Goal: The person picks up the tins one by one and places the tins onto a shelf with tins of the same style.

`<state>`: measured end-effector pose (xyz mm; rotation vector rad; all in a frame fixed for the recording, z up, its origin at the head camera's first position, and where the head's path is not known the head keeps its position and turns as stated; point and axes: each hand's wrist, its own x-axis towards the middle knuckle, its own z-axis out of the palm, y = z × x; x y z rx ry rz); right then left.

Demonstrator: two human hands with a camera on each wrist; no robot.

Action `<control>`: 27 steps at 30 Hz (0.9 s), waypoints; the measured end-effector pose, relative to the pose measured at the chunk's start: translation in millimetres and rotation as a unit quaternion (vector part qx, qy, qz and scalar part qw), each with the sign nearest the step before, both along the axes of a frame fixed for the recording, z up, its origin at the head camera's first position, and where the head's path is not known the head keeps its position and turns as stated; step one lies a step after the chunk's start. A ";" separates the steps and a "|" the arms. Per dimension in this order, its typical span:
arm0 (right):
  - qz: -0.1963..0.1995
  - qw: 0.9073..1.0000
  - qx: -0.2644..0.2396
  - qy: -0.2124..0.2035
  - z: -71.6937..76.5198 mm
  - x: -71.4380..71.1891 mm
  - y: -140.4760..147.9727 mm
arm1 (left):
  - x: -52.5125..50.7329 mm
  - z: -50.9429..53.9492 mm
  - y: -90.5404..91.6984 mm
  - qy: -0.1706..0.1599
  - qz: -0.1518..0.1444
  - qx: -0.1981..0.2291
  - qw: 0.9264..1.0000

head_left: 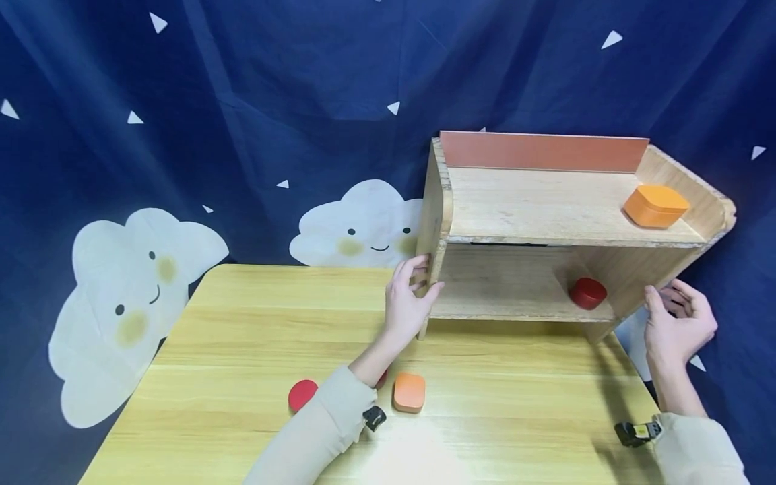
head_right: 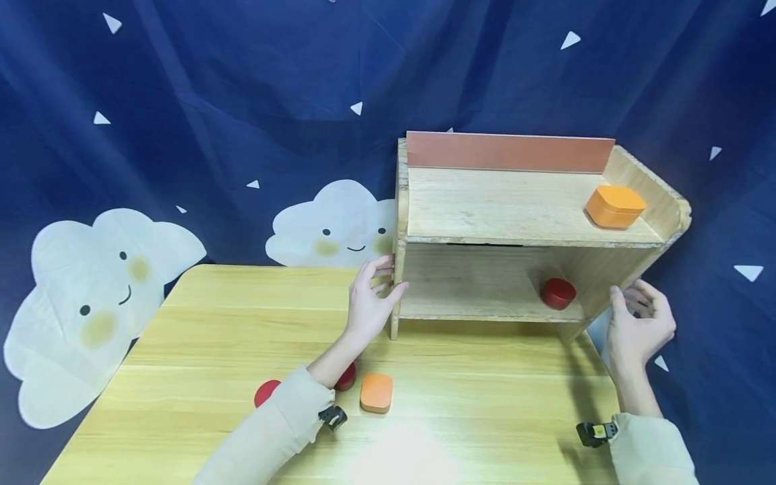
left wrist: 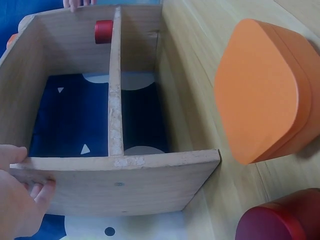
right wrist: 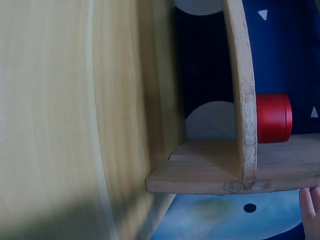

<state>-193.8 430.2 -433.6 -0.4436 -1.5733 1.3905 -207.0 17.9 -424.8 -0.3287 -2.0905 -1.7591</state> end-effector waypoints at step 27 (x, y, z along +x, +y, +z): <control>0.034 0.999 -0.007 0.009 4.7 -0.3 2.3 | 0.8 3.5 4.2 0.004 0.020 0.023 1.000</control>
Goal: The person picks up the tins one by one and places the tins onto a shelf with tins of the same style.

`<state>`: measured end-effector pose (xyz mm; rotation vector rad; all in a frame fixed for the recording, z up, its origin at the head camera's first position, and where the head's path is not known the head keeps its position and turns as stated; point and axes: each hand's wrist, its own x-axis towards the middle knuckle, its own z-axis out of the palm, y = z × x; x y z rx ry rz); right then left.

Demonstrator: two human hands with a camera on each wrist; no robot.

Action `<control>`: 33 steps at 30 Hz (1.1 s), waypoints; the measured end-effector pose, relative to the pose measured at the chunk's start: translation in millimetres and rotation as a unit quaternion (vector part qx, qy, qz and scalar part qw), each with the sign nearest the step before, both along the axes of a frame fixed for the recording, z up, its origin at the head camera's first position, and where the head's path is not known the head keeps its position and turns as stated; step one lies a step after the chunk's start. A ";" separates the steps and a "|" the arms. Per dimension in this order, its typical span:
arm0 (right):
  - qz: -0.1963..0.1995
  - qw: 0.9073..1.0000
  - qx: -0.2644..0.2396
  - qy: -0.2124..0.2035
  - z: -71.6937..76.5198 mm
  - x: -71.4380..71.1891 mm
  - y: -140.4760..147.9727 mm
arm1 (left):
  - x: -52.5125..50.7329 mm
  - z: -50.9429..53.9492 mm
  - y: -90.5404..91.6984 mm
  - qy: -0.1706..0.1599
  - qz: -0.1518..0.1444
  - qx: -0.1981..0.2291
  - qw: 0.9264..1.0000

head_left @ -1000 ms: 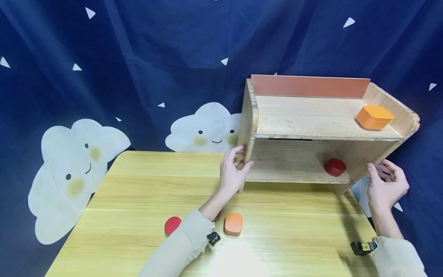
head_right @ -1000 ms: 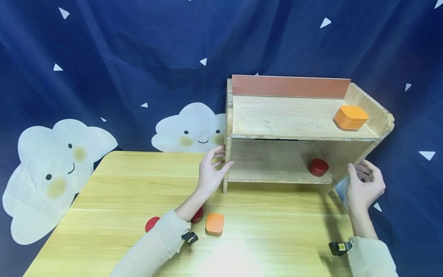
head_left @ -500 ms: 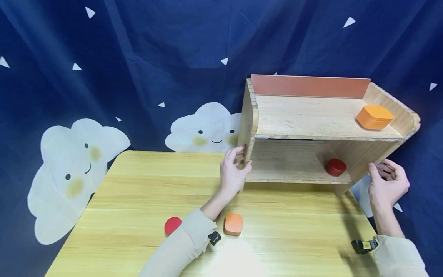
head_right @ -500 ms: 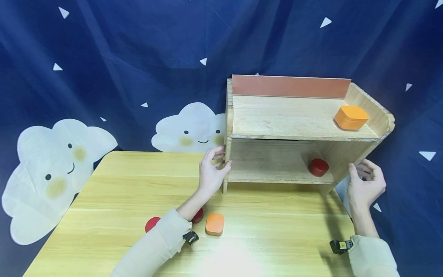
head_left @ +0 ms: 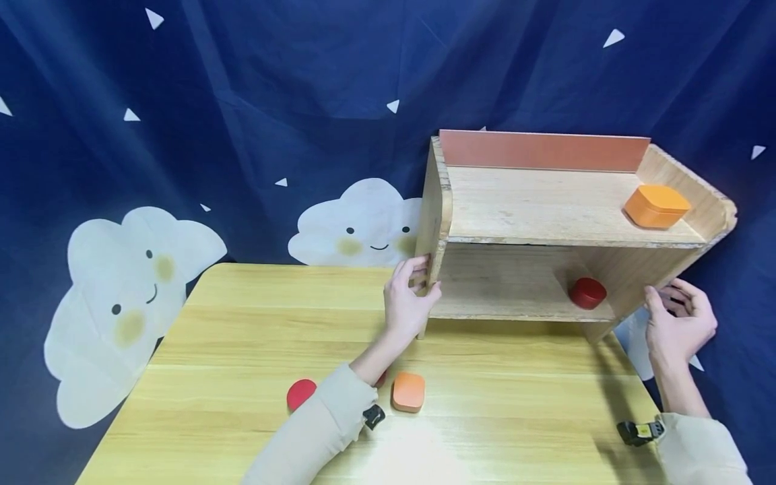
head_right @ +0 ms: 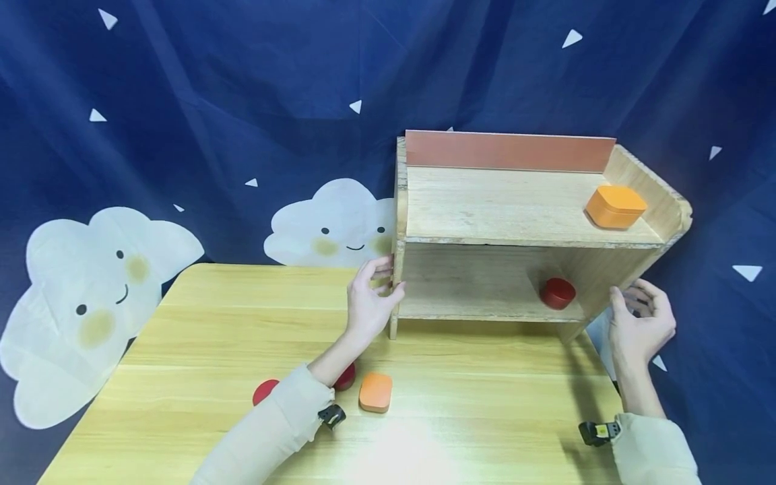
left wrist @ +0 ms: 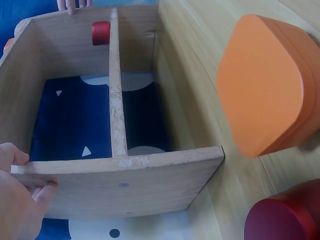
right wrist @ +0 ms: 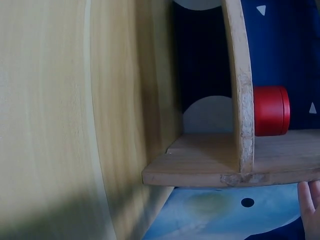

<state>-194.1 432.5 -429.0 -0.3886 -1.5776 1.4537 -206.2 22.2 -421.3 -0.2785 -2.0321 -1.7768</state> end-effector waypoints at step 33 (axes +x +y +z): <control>0.077 0.993 -0.064 0.063 -5.4 -2.3 12.1 | -0.5 -2.1 1.7 0.002 0.005 -0.001 1.000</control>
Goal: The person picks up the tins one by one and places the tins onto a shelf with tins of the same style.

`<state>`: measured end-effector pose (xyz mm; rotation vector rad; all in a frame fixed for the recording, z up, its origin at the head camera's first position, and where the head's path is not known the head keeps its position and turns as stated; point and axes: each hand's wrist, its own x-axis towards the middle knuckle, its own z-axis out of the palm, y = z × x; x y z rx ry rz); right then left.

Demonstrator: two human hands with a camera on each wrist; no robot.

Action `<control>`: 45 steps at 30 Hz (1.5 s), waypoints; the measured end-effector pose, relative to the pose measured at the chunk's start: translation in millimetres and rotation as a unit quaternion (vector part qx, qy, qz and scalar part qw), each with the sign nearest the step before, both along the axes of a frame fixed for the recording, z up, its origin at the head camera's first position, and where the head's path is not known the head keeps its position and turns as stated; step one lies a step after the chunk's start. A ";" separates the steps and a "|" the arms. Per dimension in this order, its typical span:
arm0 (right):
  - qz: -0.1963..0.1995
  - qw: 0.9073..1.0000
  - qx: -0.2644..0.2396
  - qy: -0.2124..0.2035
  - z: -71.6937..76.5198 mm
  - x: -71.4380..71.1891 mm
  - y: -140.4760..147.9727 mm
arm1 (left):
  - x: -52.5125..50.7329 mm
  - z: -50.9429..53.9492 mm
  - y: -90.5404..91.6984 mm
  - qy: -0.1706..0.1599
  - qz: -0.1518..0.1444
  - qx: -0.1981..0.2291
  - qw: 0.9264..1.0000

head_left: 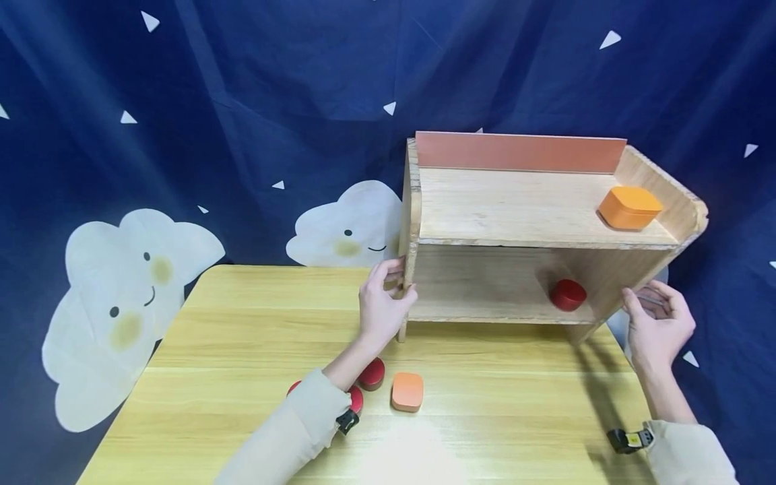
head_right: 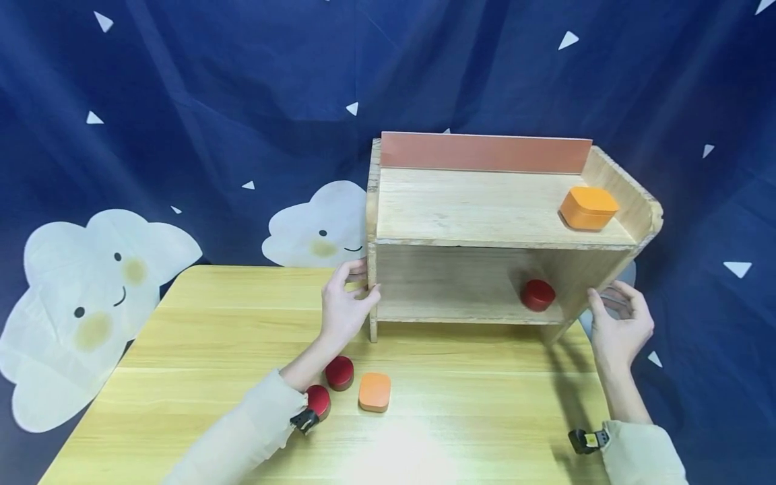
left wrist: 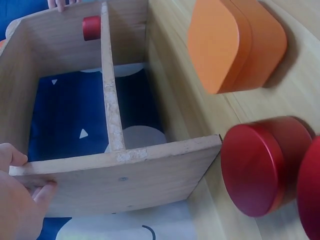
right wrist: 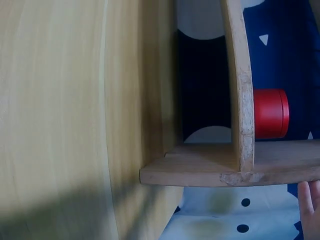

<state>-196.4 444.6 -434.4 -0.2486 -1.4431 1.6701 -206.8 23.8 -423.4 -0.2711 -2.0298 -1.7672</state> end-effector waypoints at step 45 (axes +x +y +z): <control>0.099 0.992 0.058 0.050 -5.6 3.2 -22.9 | 6.3 2.4 -47.0 -0.006 0.035 -0.051 0.998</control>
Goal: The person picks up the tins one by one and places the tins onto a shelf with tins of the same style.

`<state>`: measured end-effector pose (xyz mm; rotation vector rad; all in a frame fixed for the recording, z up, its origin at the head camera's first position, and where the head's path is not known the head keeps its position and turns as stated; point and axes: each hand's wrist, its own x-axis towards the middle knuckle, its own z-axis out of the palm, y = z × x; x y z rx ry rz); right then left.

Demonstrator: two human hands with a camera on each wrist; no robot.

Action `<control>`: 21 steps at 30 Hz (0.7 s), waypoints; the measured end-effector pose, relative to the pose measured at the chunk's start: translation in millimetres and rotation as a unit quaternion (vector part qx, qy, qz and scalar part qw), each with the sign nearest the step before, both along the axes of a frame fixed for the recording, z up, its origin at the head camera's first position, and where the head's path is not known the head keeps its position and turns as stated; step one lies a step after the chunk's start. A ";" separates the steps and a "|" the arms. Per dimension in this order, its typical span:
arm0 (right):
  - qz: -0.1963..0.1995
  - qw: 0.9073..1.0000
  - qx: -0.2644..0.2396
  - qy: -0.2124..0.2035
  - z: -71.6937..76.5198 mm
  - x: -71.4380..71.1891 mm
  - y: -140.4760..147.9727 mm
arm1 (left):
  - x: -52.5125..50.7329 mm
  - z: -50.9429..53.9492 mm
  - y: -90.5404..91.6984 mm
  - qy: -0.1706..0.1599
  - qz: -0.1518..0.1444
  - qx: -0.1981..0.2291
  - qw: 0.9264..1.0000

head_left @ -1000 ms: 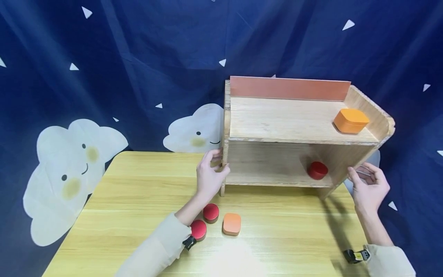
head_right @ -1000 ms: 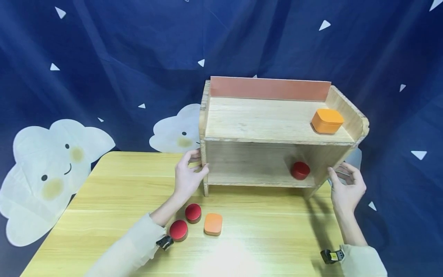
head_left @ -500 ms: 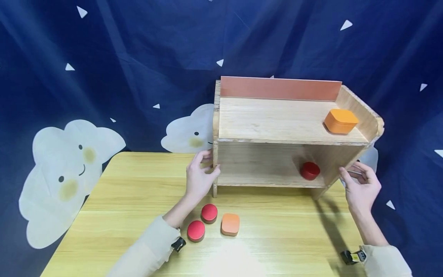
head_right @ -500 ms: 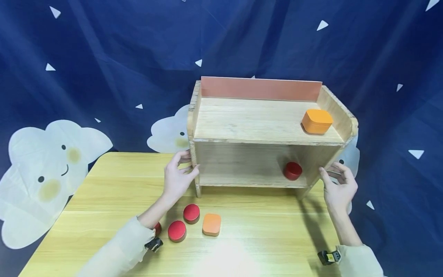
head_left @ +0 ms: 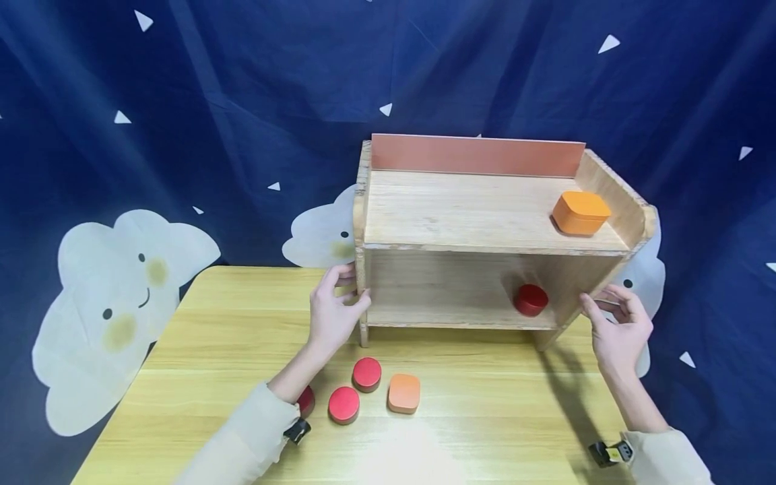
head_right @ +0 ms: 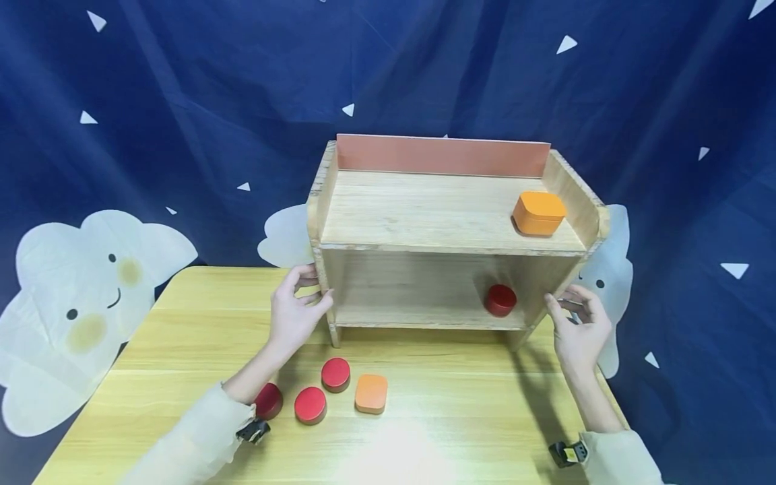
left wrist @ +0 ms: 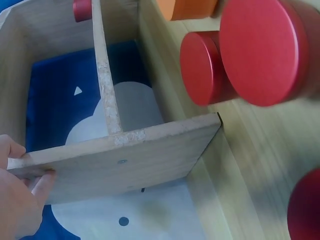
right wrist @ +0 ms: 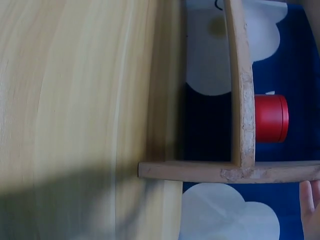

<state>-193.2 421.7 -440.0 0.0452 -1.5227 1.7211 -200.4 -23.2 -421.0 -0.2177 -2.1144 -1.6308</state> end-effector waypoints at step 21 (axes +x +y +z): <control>-0.013 0.996 0.063 -0.068 1.8 1.6 -34.7 | 0.8 0.8 -37.4 -0.013 0.035 -0.010 0.999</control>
